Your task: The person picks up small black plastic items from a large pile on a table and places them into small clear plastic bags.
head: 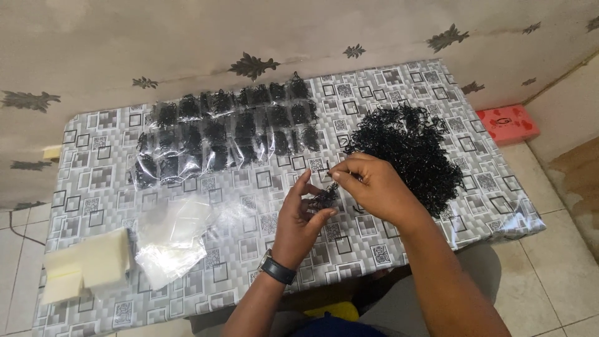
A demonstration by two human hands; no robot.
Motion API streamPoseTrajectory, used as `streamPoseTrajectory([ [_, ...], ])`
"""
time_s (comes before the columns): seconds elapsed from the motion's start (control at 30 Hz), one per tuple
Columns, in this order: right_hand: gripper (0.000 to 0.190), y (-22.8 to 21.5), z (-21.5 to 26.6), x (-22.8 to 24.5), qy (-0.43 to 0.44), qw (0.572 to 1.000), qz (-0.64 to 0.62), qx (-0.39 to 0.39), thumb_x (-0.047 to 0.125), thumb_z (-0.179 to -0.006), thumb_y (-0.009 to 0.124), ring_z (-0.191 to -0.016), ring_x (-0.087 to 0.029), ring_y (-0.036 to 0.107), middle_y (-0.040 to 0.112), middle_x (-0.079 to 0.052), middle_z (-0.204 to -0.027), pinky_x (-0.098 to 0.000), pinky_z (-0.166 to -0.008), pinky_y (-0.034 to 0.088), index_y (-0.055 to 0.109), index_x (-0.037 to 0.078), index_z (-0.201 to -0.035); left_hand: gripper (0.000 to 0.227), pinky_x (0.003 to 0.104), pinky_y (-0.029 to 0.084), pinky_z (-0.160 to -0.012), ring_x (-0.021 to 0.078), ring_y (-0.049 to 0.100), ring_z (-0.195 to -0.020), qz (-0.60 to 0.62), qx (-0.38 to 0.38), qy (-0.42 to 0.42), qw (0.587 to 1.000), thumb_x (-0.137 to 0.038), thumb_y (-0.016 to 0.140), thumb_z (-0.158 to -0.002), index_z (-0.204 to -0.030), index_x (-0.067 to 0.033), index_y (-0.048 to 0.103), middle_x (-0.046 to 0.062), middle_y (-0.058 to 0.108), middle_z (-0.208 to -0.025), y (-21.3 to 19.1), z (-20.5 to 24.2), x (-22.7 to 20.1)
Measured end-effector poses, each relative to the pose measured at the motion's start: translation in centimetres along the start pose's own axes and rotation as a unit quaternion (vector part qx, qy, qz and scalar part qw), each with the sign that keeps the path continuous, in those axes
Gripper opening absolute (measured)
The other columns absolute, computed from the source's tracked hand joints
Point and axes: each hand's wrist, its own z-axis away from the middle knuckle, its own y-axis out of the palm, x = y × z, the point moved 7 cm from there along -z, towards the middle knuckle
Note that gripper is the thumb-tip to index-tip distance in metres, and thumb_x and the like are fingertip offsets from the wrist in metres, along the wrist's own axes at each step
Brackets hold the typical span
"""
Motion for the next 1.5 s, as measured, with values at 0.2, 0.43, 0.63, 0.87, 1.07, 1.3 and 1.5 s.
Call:
streamPoseTrajectory([
  [0.2, 0.015, 0.5, 0.4, -0.3, -0.023, 1.0, 0.015, 0.001, 0.009, -0.089, 0.066, -0.087, -0.034, 0.07, 0.077, -0.014, -0.086, -0.0436, -0.081, 0.052, 0.081, 0.005, -0.09, 0.086, 0.038, 0.064, -0.062, 0.0422, 0.07, -0.094, 0.023, -0.01, -0.01, 1.0, -0.006, 0.078, -0.083, -0.154, -0.0044, 0.029, 0.021, 0.056, -0.115, -0.2, 0.1, 1.2],
  [0.43, 0.017, 0.0, 0.4, -1.8, -0.026, 0.998, -0.043, -0.045, 0.011, -0.097, 0.064, -0.092, -0.03, 0.073, 0.078, -0.013, -0.093, -0.0408, -0.084, 0.052, 0.081, 0.007, -0.099, 0.084, 0.038, 0.065, -0.062, 0.0384, 0.071, -0.092, 0.037, -0.024, -0.023, 0.999, -0.002, 0.077, -0.082, -0.153, -0.0056, 0.031, 0.02, 0.057, -0.114, -0.2, 0.2, 0.5],
  [0.63, 0.03, -0.3, 2.1, -1.7, 0.002, 0.988, -0.148, -0.037, 0.0, -0.096, 0.057, -0.111, -0.038, 0.071, 0.077, -0.025, -0.111, -0.0534, -0.1, 0.05, 0.072, -0.002, -0.122, 0.089, 0.033, 0.067, -0.065, 0.0328, 0.071, -0.094, 0.09, -0.037, -0.068, 0.993, -0.002, 0.08, -0.079, -0.154, -0.0081, 0.032, 0.019, 0.06, -0.116, -0.8, 0.0, 1.7],
  [0.87, 0.022, 3.7, 5.1, -12.7, 0.052, 0.935, 0.348, 0.037, 0.023, -0.083, 0.074, -0.097, -0.024, 0.065, 0.071, 0.001, -0.09, -0.0416, -0.091, 0.043, 0.077, 0.019, -0.104, 0.068, 0.033, 0.069, -0.065, 0.0257, 0.073, -0.088, 0.187, -0.071, -0.109, 0.974, 0.003, 0.075, -0.082, -0.143, -0.0056, 0.047, 0.013, 0.066, -0.103, -1.5, -0.3, 3.5],
  [1.07, 0.015, 3.6, 5.3, -13.3, -0.009, 0.936, 0.336, -0.103, 0.018, -0.086, 0.071, -0.094, -0.018, 0.066, 0.071, 0.006, -0.085, -0.0365, -0.09, 0.043, 0.077, 0.024, -0.098, 0.049, 0.039, 0.07, -0.062, 0.0346, 0.075, -0.088, 0.223, -0.085, -0.145, 0.96, 0.001, 0.073, -0.085, -0.131, 0.0, 0.057, 0.02, 0.07, -0.104, -1.2, -0.3, 4.4],
  [1.3, 0.023, 3.1, 3.3, -9.5, -0.08, 0.963, 0.22, -0.136, 0.02, -0.086, 0.073, -0.102, -0.028, 0.068, 0.075, -0.001, -0.098, -0.0427, -0.087, 0.051, 0.079, 0.021, -0.108, 0.063, 0.034, 0.069, -0.063, 0.0273, 0.074, -0.088, 0.182, -0.065, -0.17, 0.966, 0.0, 0.078, -0.08, -0.137, -0.0036, 0.051, 0.019, 0.072, -0.106, -1.3, 0.3, 3.4],
  [1.5, 0.047, 5.7, -3.0, -10.1, -0.043, 0.932, 0.36, -0.021, 0.019, -0.094, 0.062, -0.141, -0.045, 0.038, 0.052, -0.021, -0.148, -0.0668, -0.109, 0.023, 0.061, 0.008, -0.14, 0.046, 0.038, 0.069, -0.067, 0.0298, 0.075, -0.091, 0.15, -0.064, -0.186, 0.969, -0.003, 0.078, -0.083, -0.126, -0.0004, 0.062, 0.021, 0.074, -0.108, -1.4, 0.2, 5.0],
])
